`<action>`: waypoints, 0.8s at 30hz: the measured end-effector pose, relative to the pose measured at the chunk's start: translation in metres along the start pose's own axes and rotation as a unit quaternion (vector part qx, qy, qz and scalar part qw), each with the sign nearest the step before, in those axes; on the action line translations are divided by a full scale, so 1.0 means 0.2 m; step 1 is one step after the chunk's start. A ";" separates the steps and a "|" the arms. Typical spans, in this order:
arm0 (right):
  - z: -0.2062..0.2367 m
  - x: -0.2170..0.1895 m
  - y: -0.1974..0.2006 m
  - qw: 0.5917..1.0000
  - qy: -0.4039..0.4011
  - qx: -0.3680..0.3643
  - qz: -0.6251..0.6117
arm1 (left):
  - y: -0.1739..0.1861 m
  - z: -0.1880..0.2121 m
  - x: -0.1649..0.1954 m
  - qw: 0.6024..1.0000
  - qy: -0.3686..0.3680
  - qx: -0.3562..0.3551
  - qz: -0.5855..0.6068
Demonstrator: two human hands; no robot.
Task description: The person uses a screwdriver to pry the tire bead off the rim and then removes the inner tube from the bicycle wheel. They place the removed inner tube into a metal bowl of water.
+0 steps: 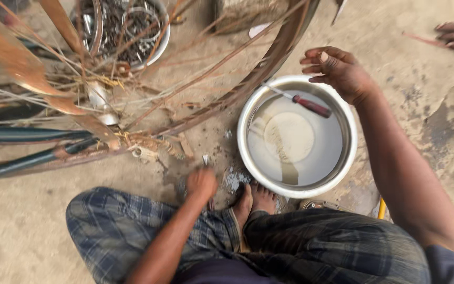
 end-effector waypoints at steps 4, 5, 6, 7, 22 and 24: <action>-0.06 -0.07 -0.09 0.992 0.097 -0.057 -0.061 | -0.13 0.09 -0.09 1.000 0.006 0.008 -0.009; -0.08 -0.10 -0.13 0.990 0.098 -0.064 -0.075 | -0.12 0.10 -0.09 1.000 0.008 0.021 -0.002; -0.08 -0.12 -0.16 0.990 0.095 -0.066 -0.086 | -0.10 0.10 -0.07 0.999 0.014 0.032 0.007; -0.08 -0.15 -0.20 0.989 0.092 -0.069 -0.098 | -0.08 0.11 -0.06 0.999 0.021 0.042 0.017; 0.34 -0.05 -0.40 0.960 -0.052 0.012 0.274 | 0.44 0.12 0.40 0.817 -0.115 0.032 0.564; 0.44 0.00 -0.60 0.951 0.090 -0.232 0.186 | 0.54 0.13 0.56 0.830 -0.161 0.059 0.531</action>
Point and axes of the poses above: each hand's wrist, its own z-axis away from the middle knuckle, its own y-axis out of the back of the hand, x = y × z, the point moved 1 cm from there along -z, towards the middle knuckle, and after that the axes turned 9 degrees about z, right-handed, at the moved point
